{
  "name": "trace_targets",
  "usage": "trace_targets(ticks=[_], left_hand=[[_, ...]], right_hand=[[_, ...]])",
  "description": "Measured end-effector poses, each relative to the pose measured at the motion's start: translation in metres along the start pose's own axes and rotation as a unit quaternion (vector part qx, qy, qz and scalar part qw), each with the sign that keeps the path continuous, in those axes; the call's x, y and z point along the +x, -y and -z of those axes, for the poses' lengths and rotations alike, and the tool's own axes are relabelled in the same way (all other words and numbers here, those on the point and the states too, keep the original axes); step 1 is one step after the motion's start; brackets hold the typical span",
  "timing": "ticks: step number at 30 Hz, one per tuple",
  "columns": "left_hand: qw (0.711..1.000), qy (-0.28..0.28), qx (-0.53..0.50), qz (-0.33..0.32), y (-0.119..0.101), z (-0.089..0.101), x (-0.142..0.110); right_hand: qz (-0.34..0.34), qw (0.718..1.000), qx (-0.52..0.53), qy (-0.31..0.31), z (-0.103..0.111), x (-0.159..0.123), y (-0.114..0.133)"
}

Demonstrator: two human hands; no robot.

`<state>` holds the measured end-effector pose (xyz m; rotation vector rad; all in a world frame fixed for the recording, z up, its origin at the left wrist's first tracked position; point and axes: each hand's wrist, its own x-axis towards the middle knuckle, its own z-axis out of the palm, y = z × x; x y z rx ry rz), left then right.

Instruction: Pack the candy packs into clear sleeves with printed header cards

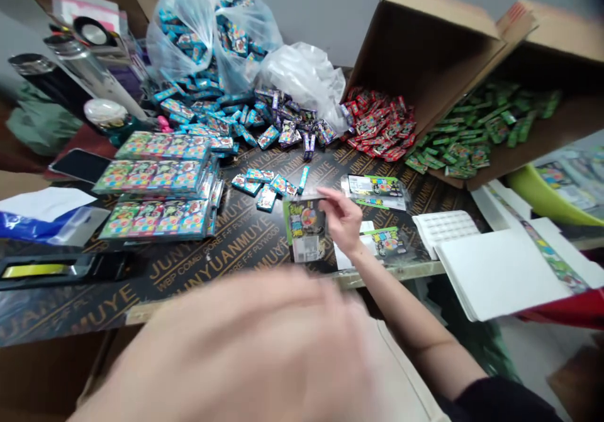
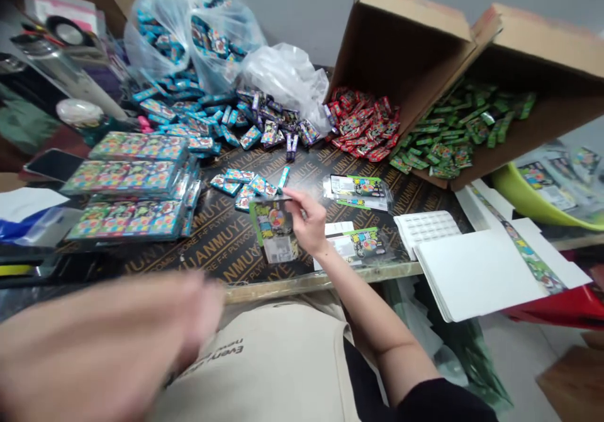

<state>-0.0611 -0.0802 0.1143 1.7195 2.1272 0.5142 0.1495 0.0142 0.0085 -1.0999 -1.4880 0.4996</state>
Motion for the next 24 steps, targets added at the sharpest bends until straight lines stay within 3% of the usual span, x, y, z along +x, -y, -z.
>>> trace_targets(ticks=[2, 4, 6, 8, 11, 14, 16, 18, 20, 21, 24], left_hand=[[0.995, 0.02, -0.039, -0.093, -0.01, -0.012, 0.038], [0.968, 0.084, -0.109, -0.208, -0.011, -0.025, 0.071], [0.942, 0.137, -0.18, -0.248, -0.001, -0.037, 0.092], [0.951, 0.099, -0.231, -0.18, 0.019, -0.046, 0.101], [0.963, -0.006, -0.259, -0.078, 0.054, -0.061, 0.099], [0.99, 0.015, -0.13, -0.049, 0.083, -0.078, 0.091], [0.997, 0.017, -0.02, -0.077, 0.092, -0.089, 0.086], [0.993, 0.003, 0.003, -0.121, 0.088, -0.098, 0.082], [0.985, -0.017, -0.046, -0.163, 0.07, -0.104, 0.079], [0.98, -0.033, -0.078, -0.181, 0.058, -0.107, 0.078], [0.957, -0.076, -0.163, -0.229, 0.019, -0.113, 0.081]], right_hand=[[0.017, 0.997, 0.044, 0.059, -0.008, -0.006, 0.012], [0.049, 0.987, 0.073, 0.134, -0.016, -0.006, 0.019], [0.07, 0.979, 0.045, 0.185, -0.022, 0.003, 0.012], [0.057, 0.979, -0.041, 0.19, -0.023, 0.022, -0.012], [-0.046, 0.964, -0.189, 0.18, -0.02, 0.055, -0.068], [-0.119, 0.941, -0.222, 0.225, -0.02, 0.077, -0.112], [-0.122, 0.948, -0.181, 0.23, -0.023, 0.082, -0.12], [-0.136, 0.968, -0.09, 0.192, -0.029, 0.08, -0.109], [-0.19, 0.967, 0.054, 0.159, -0.035, 0.069, -0.085], [-0.226, 0.951, 0.135, 0.162, -0.038, 0.061, -0.07], [-0.321, 0.861, 0.309, 0.244, -0.04, 0.031, -0.03]])
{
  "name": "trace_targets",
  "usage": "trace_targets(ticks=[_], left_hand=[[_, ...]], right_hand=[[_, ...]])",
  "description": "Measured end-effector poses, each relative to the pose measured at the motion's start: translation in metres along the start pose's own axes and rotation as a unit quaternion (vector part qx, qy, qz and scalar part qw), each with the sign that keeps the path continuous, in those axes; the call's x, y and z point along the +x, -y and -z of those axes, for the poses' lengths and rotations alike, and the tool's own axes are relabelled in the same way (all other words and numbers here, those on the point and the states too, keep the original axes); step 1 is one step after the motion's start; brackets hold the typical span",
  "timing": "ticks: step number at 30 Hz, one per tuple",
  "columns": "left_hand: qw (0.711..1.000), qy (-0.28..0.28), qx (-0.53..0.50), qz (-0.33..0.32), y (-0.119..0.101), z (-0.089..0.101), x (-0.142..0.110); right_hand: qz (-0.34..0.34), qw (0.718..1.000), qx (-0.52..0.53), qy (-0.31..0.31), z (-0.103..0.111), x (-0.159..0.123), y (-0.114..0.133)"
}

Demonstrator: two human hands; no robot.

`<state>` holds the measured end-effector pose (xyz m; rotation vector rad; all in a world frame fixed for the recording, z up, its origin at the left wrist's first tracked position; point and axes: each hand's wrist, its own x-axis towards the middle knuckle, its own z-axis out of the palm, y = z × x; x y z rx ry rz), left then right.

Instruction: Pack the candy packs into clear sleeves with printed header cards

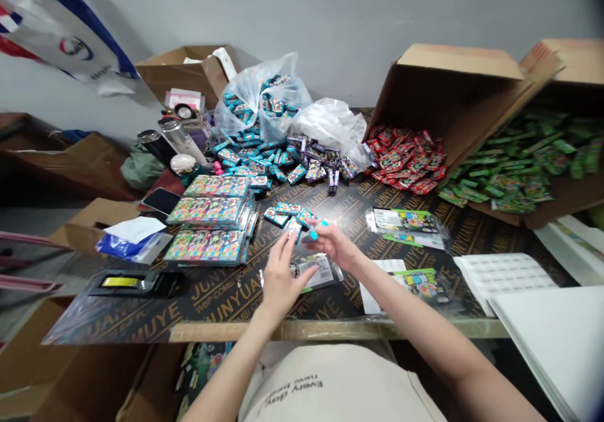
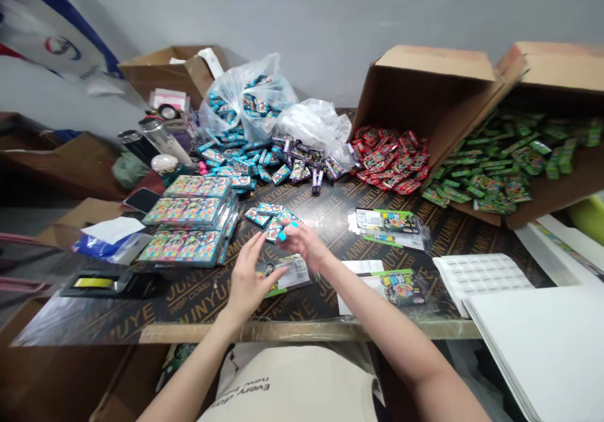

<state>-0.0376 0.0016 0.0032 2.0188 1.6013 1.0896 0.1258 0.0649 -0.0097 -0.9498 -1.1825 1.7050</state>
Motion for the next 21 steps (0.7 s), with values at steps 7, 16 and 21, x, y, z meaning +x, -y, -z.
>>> trace_targets(ticks=[7, 16, 21], left_hand=[[0.893, 0.086, -0.378, 0.229, -0.014, -0.018, 0.022], [0.95, 0.216, -0.199, 0.106, 0.009, -0.037, 0.009], [0.945, 0.295, 0.114, -0.08, 0.034, -0.047, -0.002]], right_hand=[[0.113, 0.943, -0.313, -0.02, 0.012, -0.058, 0.009], [0.248, 0.799, -0.548, -0.01, 0.047, -0.063, 0.003], [0.197, 0.772, -0.601, -0.069, 0.08, -0.063, -0.02]])
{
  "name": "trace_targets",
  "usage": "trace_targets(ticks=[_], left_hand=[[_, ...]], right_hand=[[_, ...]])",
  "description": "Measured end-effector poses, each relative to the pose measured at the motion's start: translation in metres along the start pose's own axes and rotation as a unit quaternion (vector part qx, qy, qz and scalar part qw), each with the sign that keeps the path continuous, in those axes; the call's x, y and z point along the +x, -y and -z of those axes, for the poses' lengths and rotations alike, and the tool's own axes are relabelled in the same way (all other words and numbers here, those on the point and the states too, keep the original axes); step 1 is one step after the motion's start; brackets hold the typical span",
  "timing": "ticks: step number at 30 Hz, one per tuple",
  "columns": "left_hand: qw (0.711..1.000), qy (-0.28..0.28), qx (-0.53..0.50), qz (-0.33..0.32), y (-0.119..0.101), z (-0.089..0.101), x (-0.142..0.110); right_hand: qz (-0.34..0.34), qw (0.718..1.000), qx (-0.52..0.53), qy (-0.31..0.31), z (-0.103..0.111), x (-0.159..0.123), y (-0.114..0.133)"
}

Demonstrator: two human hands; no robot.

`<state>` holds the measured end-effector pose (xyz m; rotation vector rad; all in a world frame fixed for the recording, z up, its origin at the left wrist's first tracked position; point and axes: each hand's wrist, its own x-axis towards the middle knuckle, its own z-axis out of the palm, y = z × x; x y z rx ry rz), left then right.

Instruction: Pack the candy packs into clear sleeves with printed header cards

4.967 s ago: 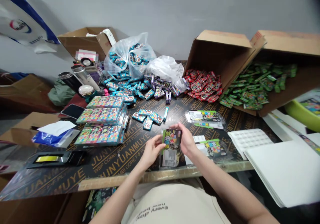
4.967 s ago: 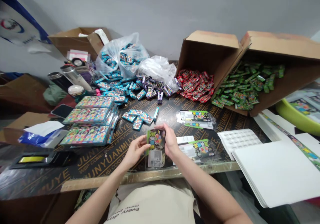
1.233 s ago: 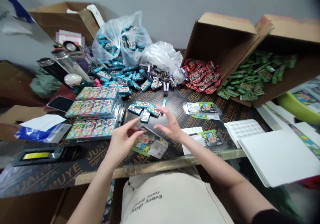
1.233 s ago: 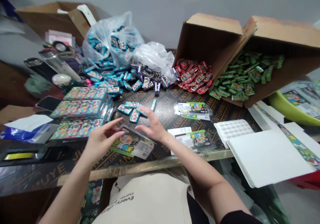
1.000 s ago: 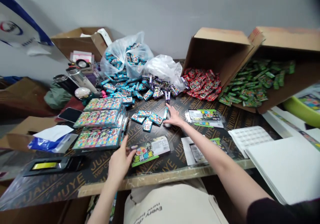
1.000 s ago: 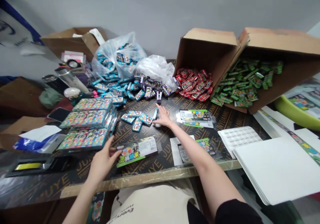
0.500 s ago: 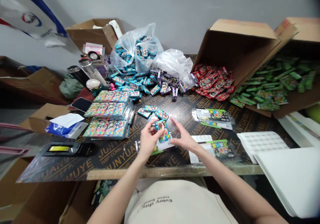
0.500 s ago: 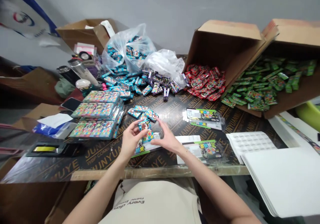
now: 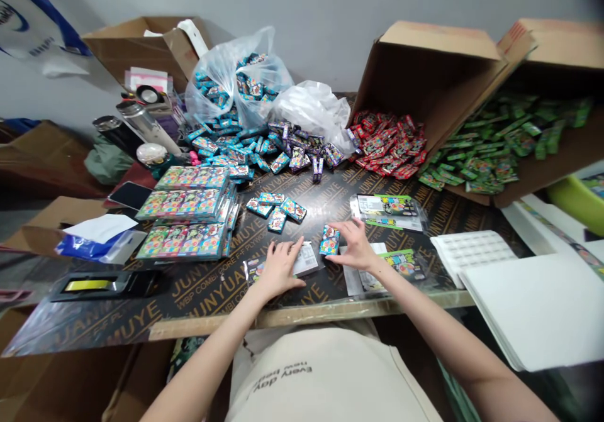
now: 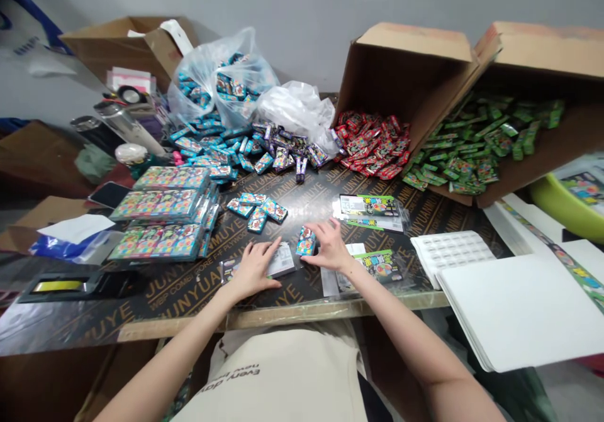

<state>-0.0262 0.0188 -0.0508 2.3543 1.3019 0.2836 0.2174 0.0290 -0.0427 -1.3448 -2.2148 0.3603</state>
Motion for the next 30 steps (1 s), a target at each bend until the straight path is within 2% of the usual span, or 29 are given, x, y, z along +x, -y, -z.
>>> trace_targets(ticks=[2, 6, 10, 12, 15, 16, 19, 20, 22, 24, 26, 28, 30], left_hand=[[1.0, -0.004, 0.02, -0.005, 0.001, -0.004, -0.001], [0.999, -0.045, -0.002, -0.018, -0.001, -0.003, -0.002], [0.998, -0.036, -0.03, -0.046, -0.004, 0.003, -0.004], [0.997, -0.046, -0.032, -0.045, -0.004, 0.007, -0.005], [0.996, -0.077, -0.04, -0.013, -0.004, 0.012, -0.003], [0.996, -0.081, -0.046, -0.005, -0.003, 0.013, -0.002], [0.995, -0.076, -0.064, 0.006, 0.002, 0.013, 0.002], [0.995, -0.071, -0.065, 0.008, 0.004, 0.011, 0.004], [0.997, -0.052, -0.058, 0.01, 0.008, 0.007, 0.006], [0.999, -0.021, -0.041, 0.009, 0.013, 0.0, 0.006], [1.0, 0.003, -0.024, 0.014, 0.017, -0.007, 0.004], [0.999, 0.01, -0.018, 0.027, 0.02, -0.013, 0.001], [0.999, 0.01, -0.028, 0.034, 0.022, -0.016, -0.002]], right_hand=[[0.008, 1.0, -0.002, 0.03, -0.004, -0.005, -0.001], [0.043, 0.995, 0.051, 0.075, -0.005, -0.008, 0.007], [0.089, 0.984, 0.113, 0.102, -0.003, -0.003, 0.009], [0.084, 0.987, 0.112, 0.076, -0.004, -0.003, 0.01], [0.026, 0.995, 0.092, -0.012, -0.009, -0.007, 0.018], [0.02, 0.995, 0.094, -0.022, -0.011, -0.009, 0.022], [0.05, 0.993, 0.11, 0.0, -0.015, 0.001, 0.024], [0.042, 0.993, 0.109, -0.012, -0.016, 0.011, 0.019], [-0.015, 0.993, 0.088, -0.074, -0.017, 0.046, 0.001], [-0.09, 0.986, 0.058, -0.126, -0.017, 0.094, -0.025], [-0.155, 0.978, 0.059, -0.129, -0.017, 0.145, -0.053], [-0.226, 0.957, 0.132, -0.129, -0.019, 0.188, -0.073], [-0.272, 0.926, 0.224, -0.135, -0.023, 0.214, -0.084]])
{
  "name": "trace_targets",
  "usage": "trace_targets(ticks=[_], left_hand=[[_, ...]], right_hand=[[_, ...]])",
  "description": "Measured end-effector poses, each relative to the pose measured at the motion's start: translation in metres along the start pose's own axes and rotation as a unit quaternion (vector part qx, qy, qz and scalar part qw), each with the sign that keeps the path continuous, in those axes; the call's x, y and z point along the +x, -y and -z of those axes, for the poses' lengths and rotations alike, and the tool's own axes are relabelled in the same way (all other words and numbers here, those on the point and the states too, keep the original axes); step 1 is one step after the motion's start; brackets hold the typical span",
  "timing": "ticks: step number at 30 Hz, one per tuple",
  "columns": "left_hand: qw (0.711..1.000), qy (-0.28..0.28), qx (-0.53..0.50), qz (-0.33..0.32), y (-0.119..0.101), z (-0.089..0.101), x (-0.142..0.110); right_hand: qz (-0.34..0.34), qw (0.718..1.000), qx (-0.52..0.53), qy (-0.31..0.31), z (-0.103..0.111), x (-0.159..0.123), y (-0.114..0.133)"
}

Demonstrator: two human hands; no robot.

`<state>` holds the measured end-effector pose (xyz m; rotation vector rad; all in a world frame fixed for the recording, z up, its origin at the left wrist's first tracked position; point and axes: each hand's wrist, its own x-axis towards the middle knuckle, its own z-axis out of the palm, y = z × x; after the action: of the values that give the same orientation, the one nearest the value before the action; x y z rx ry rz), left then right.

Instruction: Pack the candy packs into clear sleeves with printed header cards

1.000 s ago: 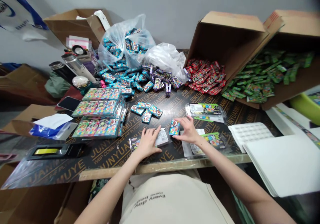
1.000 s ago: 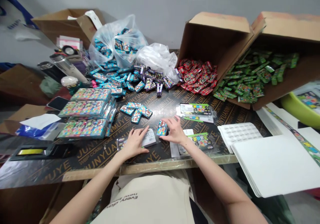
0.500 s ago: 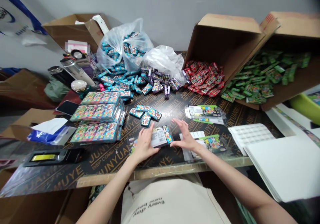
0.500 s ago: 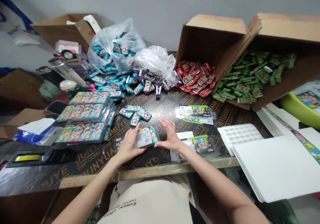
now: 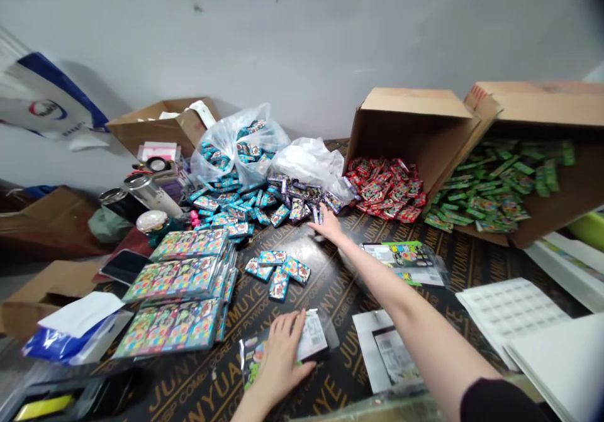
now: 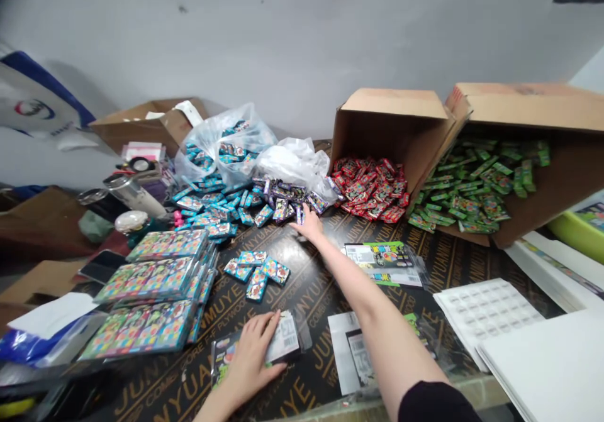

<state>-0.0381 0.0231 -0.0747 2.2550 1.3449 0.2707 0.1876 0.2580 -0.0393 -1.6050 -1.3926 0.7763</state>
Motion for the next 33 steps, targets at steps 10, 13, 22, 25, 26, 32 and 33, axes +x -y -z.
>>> trace_targets(ticks=[10, 13, 22, 25, 26, 32, 33], left_hand=[[0.959, -0.244, -0.142, 0.026, -0.026, 0.052, 0.077], [0.97, -0.229, -0.075, -0.044, -0.04, 0.058, 0.106], [0.954, -0.279, -0.113, 0.0, -0.057, 0.055, 0.119], [0.919, -0.311, -0.238, 0.042, -0.065, 0.05, 0.108], [0.905, -0.309, -0.287, 0.053, -0.067, 0.048, 0.104], [0.868, -0.012, -0.481, 0.125, -0.062, 0.046, 0.075], [0.865, 0.026, -0.485, 0.129, -0.06, 0.046, 0.071]], right_hand=[[-0.074, 0.929, 0.294, 0.212, 0.018, -0.104, -0.001], [-0.068, 0.902, 0.334, 0.264, 0.035, -0.129, 0.004], [0.137, 0.988, 0.054, 0.045, 0.062, -0.141, 0.018], [0.068, 0.986, 0.141, 0.057, 0.053, -0.154, 0.017], [0.052, 0.983, 0.165, 0.058, 0.051, -0.157, 0.017], [0.132, 0.945, 0.084, 0.287, 0.07, -0.163, 0.02], [0.149, 0.941, 0.064, 0.297, 0.074, -0.166, 0.022]])
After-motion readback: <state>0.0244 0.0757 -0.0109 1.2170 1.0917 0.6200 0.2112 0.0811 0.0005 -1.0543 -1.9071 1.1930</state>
